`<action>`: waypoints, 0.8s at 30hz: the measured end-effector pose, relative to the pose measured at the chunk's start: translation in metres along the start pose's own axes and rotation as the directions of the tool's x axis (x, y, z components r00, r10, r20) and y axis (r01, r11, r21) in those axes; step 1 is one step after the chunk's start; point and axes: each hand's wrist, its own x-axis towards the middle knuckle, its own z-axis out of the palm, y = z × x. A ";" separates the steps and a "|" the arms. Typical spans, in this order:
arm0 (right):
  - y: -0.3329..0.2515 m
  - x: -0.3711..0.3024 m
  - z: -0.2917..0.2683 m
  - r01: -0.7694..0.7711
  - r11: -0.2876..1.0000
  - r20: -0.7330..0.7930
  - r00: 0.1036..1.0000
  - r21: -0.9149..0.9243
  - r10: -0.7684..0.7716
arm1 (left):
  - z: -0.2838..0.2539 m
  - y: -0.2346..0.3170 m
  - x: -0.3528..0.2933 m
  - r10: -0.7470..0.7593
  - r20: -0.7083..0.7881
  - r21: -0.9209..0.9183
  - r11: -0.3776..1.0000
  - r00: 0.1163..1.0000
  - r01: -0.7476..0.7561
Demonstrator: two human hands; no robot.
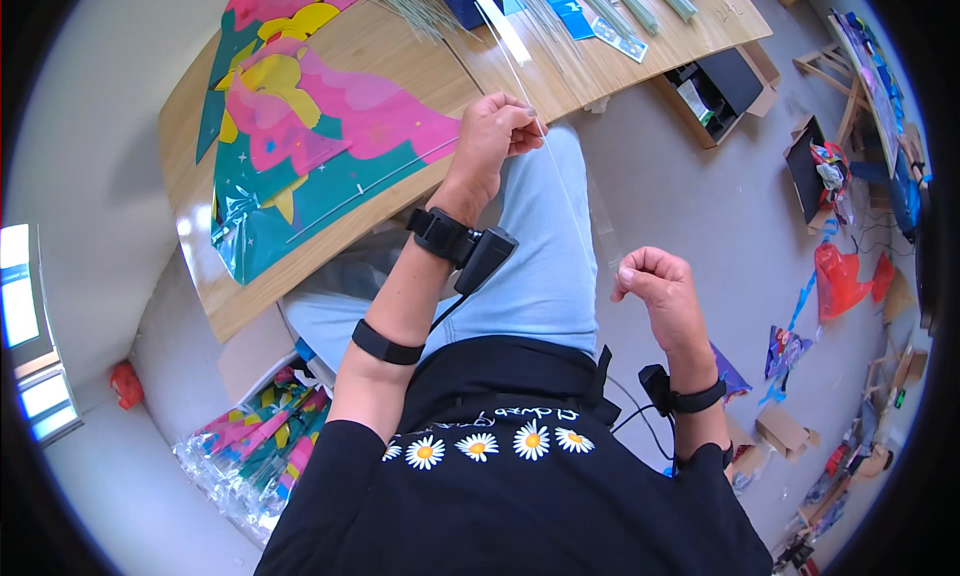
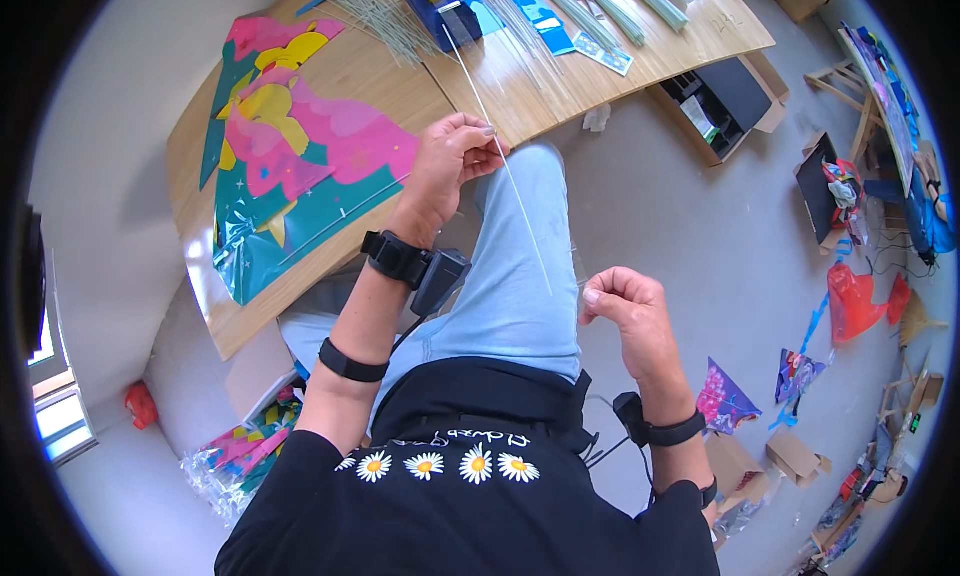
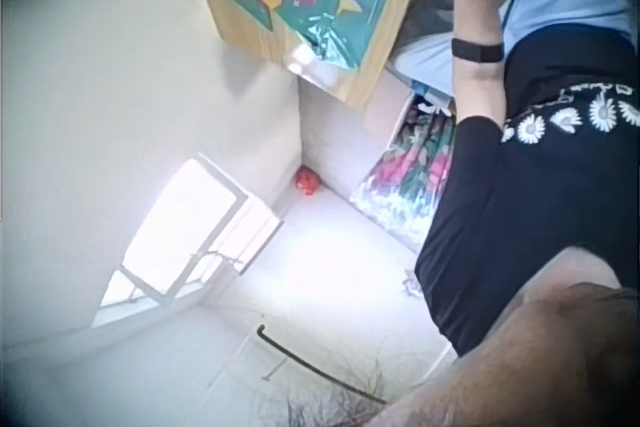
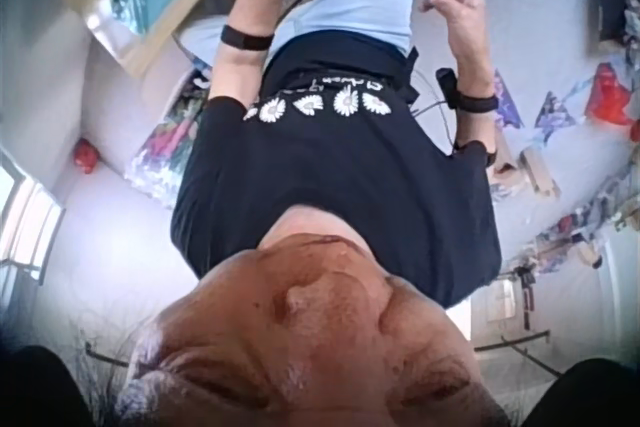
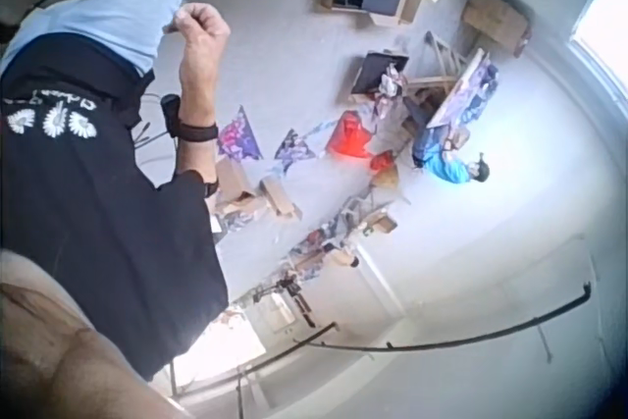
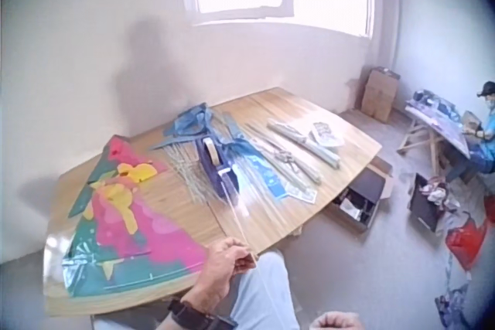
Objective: Assembling a colorful kite by attaching a wooden stick to the plastic sail and securing it with tape.
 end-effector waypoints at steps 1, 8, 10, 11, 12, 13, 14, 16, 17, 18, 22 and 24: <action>0.000 0.000 0.000 0.001 1.000 -0.018 1.000 0.005 -0.001 | 0.001 -0.001 0.000 0.002 0.021 -0.011 1.000 1.000 -0.002; 0.000 0.001 0.000 0.014 1.000 0.022 1.000 0.008 -0.014 | 0.006 -0.005 0.004 -0.002 -0.027 0.001 1.000 1.000 0.002; 0.000 0.000 0.001 0.006 1.000 -0.009 1.000 0.010 -0.005 | 0.006 -0.007 0.003 -0.041 0.004 -0.011 0.999 0.999 0.041; 0.000 0.001 0.001 -0.005 1.000 -0.004 1.000 0.002 0.005 | 0.005 -0.008 0.003 -0.042 0.008 -0.003 0.999 0.999 0.042; 0.000 0.001 0.001 -0.001 1.000 0.018 1.000 0.010 0.001 | 0.005 -0.009 0.004 -0.024 0.002 -0.005 1.000 1.000 0.024; 0.000 0.001 0.001 -0.016 1.000 0.016 1.000 0.011 0.016 | 0.005 -0.010 0.004 -0.027 -0.002 -0.007 1.000 1.000 0.027; 0.001 0.002 0.000 -0.025 1.000 0.007 1.000 0.006 0.025 | 0.004 -0.011 0.005 -0.020 0.005 -0.017 1.000 1.000 0.020; 0.002 0.003 -0.004 -0.030 0.999 0.032 0.999 -0.016 0.030 | -0.003 -0.010 0.008 -0.016 -0.023 0.010 1.000 1.000 0.016; 0.003 0.004 -0.006 -0.031 0.999 0.015 0.999 -0.024 0.032 | -0.009 -0.008 0.009 -0.038 -0.028 0.001 0.999 0.999 0.038; 0.004 0.006 -0.008 -0.027 0.999 -0.012 1.000 -0.036 0.026 | -0.017 -0.006 0.012 -0.039 -0.013 -0.019 0.999 0.999 0.039; 0.006 0.014 -0.017 -0.021 1.000 0.017 1.000 -0.018 0.022 | -0.074 0.013 0.043 -0.038 -0.177 -0.003 0.999 0.984 0.038; 0.008 0.020 -0.021 -0.076 0.997 -0.014 0.997 -0.002 0.076 | -0.105 0.024 0.068 -0.043 -0.256 0.051 0.997 0.966 0.058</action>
